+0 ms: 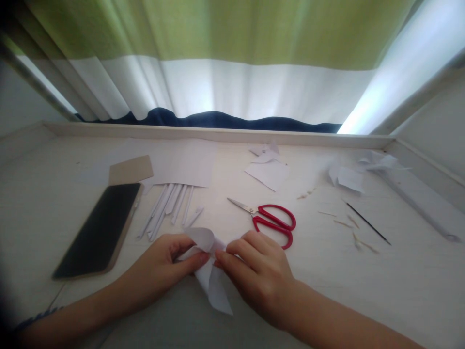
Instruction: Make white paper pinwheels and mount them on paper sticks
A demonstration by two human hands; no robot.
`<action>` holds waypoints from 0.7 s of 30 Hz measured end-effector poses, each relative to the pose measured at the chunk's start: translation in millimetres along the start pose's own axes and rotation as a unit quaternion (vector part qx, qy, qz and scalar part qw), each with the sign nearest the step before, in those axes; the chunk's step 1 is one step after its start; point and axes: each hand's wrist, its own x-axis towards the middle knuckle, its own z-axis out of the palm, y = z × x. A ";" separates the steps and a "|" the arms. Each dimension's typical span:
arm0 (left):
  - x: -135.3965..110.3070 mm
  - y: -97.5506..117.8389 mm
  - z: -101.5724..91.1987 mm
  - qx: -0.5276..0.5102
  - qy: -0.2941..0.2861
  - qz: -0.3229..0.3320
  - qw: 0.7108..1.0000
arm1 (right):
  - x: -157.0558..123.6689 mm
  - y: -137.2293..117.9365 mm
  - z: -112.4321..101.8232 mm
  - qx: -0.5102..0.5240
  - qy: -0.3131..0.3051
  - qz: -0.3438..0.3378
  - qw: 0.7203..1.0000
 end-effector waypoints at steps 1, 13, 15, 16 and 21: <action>0.5 -0.4 0.3 0.001 0.001 0.001 1.000 | 0.3 -0.1 0.1 -0.004 -0.004 -0.004 1.000; 4.7 -4.4 3.6 0.036 0.009 0.015 0.999 | -2.4 -2.9 3.2 -0.030 -0.051 -0.024 0.998; 5.3 -5.4 3.9 0.029 0.011 0.015 0.999 | -1.6 -3.2 3.6 -0.028 -0.061 -0.017 0.998; 5.6 -5.6 4.1 0.024 0.010 0.016 1.000 | -1.1 -3.3 3.7 -0.027 -0.063 -0.015 0.998; 6.3 -5.5 4.8 0.009 0.002 0.025 1.000 | 0.1 -3.4 5.1 -0.029 -0.072 -0.016 0.997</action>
